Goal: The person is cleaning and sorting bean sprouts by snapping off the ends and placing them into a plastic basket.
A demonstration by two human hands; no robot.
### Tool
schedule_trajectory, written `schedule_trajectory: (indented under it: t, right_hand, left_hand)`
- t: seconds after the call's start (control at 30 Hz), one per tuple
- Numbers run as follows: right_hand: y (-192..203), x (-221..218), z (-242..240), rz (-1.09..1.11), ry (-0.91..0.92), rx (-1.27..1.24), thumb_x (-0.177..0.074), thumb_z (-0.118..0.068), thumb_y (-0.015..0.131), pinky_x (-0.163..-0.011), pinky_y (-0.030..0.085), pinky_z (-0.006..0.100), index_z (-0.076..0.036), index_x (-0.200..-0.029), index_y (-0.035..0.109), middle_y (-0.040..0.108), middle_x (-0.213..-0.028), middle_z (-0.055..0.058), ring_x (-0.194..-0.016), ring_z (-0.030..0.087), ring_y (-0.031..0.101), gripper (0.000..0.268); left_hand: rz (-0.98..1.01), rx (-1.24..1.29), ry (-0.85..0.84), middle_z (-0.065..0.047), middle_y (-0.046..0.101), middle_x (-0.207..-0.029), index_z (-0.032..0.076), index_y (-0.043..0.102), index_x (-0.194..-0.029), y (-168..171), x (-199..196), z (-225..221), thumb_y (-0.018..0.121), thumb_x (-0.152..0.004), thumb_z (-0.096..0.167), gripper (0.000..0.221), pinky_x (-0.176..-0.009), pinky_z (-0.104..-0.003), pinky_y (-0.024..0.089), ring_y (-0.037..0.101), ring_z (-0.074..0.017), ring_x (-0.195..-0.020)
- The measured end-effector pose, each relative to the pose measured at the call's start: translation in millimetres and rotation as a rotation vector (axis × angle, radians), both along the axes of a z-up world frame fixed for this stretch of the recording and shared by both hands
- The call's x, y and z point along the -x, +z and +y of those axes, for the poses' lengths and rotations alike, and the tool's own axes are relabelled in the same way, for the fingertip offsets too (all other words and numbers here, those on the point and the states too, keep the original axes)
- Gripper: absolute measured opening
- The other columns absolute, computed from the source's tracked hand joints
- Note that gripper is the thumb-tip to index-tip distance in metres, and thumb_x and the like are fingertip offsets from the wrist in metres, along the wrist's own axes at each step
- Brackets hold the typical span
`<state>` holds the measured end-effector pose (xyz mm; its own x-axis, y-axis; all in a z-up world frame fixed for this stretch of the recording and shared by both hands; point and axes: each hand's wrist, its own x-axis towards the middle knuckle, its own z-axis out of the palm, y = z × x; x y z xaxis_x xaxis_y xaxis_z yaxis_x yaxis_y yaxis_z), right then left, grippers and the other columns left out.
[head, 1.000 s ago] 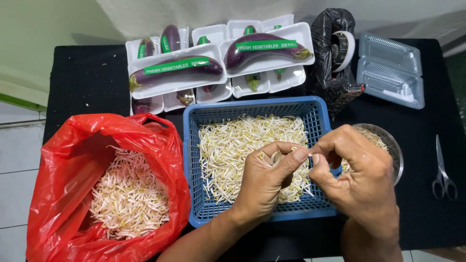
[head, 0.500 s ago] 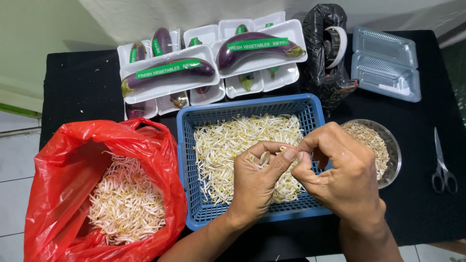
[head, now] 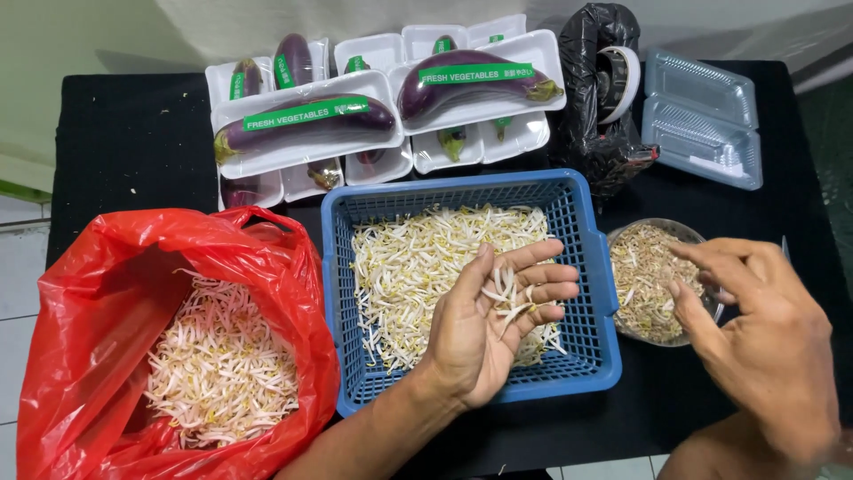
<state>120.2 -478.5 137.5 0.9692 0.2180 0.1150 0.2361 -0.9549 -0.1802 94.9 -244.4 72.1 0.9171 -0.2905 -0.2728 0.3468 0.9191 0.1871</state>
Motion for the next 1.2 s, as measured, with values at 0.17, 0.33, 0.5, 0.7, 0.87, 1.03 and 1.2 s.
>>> schedule_trajectory:
  t: [0.17,0.33,0.5,0.7,0.87,1.03,1.2]
  right_hand:
    - [24.7,1.9,47.3,-0.082,0.4,-0.363,-0.091,-0.009,0.073,-0.091,0.054,0.036,-0.001,-0.114,0.073,0.072,-0.111,0.016,-0.098,0.025,0.068,0.025]
    - [25.1,-23.0,76.3,-0.026,0.612,-0.267,-0.095,-0.026,0.068,-0.09,0.048,0.04,-0.01,-0.122,0.071,0.066,-0.115,0.012,-0.104,0.027,0.062,0.031]
    - [24.2,-30.5,83.3,0.049,0.625,-0.331,-0.09,-0.013,0.073,-0.087,0.049,0.037,-0.011,-0.105,0.074,0.072,-0.109,0.006,-0.099,0.022,0.066,0.015]
    - [32.3,-26.8,79.4,0.089,0.599,-0.398,-0.089,-0.01,0.073,-0.091,0.051,0.035,-0.011,-0.104,0.075,0.073,-0.109,0.006,-0.102,0.021,0.068,0.015]
    - [35.3,-14.8,80.1,-0.037,0.503,-0.477,-0.089,-0.008,0.076,-0.082,0.051,0.032,-0.003,-0.097,0.072,0.073,-0.092,0.008,-0.084,0.02,0.068,0.011]
    - [26.7,-5.9,85.3,-0.186,0.462,-0.567,-0.091,0.004,0.075,-0.069,0.053,0.03,0.005,-0.096,0.071,0.073,-0.089,0.015,-0.076,0.022,0.067,0.007]
    - [5.3,3.9,87.5,-0.282,0.389,-0.655,-0.09,0.007,0.076,-0.087,0.063,0.034,0.006,-0.1,0.07,0.076,-0.097,0.018,-0.087,0.024,0.076,0.012]
  left_hand:
    - [0.063,0.024,-0.099,-0.029,0.066,-0.129,-0.014,0.055,-0.141,6.3,1.3,-9.9,0.04,-0.111,0.039,0.062,-0.098,-0.036,0.059,0.068,-0.0333,-0.116]
    - [0.088,-0.009,-0.101,-0.02,0.074,-0.116,-0.005,0.065,-0.125,0.8,6.4,-14.4,0.044,-0.112,0.038,0.05,-0.09,-0.034,0.061,0.072,-0.0343,-0.111]
    - [0.015,0.011,-0.085,-0.025,0.072,-0.117,-0.01,0.065,-0.122,7.6,7.6,-9.3,0.042,-0.113,0.036,0.053,-0.099,-0.04,0.059,0.07,-0.0342,-0.114]
    - [0.03,-0.029,-0.064,-0.026,0.071,-0.119,-0.011,0.063,-0.125,4.4,6.5,-9.9,0.042,-0.111,0.034,0.051,-0.1,-0.045,0.058,0.071,-0.0287,-0.109]
    - [0.142,-0.25,-0.038,-0.021,0.072,-0.102,-0.006,0.069,-0.117,11.9,4.1,-6.2,0.05,-0.106,0.024,0.038,-0.073,-0.029,0.056,0.07,-0.0244,-0.087]
    - [0.177,-0.262,-0.015,-0.015,0.066,-0.086,-0.004,0.07,-0.112,11.1,6.2,-9.2,0.052,-0.105,0.018,0.029,-0.065,-0.026,0.049,0.061,-0.0181,-0.073]
    - [0.016,-0.442,0.061,-0.005,0.065,-0.08,0.001,0.072,-0.12,13.4,14.3,-23.0,0.072,-0.093,0.012,0.029,-0.062,-0.019,0.048,0.059,-0.0088,-0.069]
